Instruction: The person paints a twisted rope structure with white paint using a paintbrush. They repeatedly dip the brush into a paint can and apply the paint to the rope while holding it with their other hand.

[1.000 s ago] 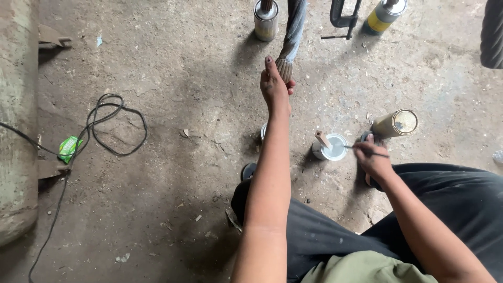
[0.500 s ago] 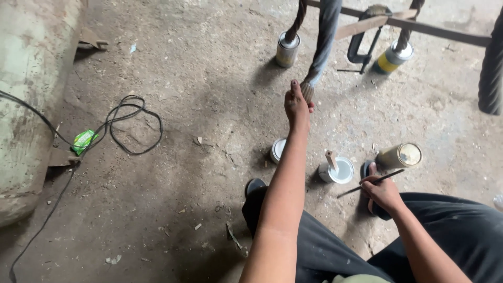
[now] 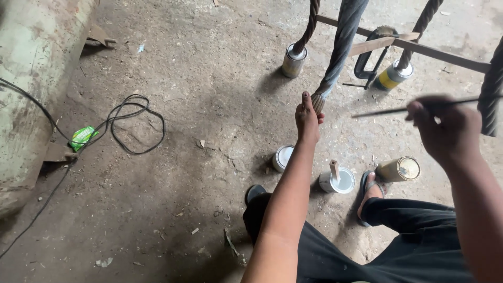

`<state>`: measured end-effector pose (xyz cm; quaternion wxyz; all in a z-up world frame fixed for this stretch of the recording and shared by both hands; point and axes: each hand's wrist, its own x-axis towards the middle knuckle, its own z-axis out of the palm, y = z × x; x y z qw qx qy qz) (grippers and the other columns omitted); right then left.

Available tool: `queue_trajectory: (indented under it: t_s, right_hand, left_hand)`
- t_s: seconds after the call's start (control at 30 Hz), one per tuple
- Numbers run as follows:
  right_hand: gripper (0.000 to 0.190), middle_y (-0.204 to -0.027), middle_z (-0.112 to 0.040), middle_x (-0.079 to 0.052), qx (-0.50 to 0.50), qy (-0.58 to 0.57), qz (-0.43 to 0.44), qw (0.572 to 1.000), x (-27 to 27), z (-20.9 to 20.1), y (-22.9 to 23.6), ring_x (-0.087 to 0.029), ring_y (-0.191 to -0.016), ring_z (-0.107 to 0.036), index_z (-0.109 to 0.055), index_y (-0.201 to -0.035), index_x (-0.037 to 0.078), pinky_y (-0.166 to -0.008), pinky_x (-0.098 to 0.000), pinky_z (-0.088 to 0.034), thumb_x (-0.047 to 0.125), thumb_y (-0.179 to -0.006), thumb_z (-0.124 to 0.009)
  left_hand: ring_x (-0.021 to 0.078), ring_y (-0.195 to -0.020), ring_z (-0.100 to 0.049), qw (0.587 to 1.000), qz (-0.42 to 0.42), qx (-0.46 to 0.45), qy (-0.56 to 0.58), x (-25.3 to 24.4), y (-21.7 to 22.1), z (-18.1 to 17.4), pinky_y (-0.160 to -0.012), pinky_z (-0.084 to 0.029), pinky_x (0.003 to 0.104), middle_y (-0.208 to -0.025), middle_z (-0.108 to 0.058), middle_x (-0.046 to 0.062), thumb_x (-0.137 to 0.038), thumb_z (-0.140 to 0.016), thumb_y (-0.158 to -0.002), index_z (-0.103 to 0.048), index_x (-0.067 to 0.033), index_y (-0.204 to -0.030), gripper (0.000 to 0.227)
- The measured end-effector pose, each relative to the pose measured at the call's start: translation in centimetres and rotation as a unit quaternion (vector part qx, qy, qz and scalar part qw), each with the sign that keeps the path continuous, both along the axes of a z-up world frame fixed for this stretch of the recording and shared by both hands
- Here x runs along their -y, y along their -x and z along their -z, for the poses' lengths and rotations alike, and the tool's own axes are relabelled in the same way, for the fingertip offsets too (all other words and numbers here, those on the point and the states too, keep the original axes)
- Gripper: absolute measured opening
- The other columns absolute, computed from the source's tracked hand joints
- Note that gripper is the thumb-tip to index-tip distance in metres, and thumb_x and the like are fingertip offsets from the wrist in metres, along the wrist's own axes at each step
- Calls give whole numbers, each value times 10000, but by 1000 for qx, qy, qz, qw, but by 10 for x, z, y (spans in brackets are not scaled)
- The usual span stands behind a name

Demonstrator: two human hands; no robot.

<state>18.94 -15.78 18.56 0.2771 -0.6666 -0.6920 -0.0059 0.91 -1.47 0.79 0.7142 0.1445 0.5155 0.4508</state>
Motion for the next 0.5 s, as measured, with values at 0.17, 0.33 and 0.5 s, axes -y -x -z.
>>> queue_trajectory:
  t_s: [0.17, 0.33, 0.5]
  right_hand:
    - [189, -883, -738, -28, 47, -36, -63, 996, -62, -17, 40, -196, -868, -742, -779, -1079, 57, -779, -337, -527, 167, -1216, -709]
    - [174, -842, -738, -27, 39, -12, -97, 994, -96, -10, 69, -222, -802, -730, -716, -1130, 61, -726, -382, -530, 207, -1169, -631]
    - [137, -894, -729, -120, 127, -79, -181, 972, -119, 4, 64, -331, -755, -683, -722, -1113, -16, -625, -452, -499, 116, -1146, -703]
  left_hand:
    - [167, -619, -593, 1000, -1, 7, -21, -1, -6, 13, -522, -479, 268, -842, -641, 144, -697, -402, -960, -564, 5, -1259, 780]
    - [187, -668, -597, 1000, 9, -1, -20, 3, -1, 7, -584, -494, 293, -849, -645, 153, -689, -379, -973, -550, 9, -1277, 780]
    - [200, -660, -601, 1000, 20, -7, -23, 2, -3, 14, -590, -504, 297, -824, -648, 171, -695, -370, -973, -517, 8, -1330, 801]
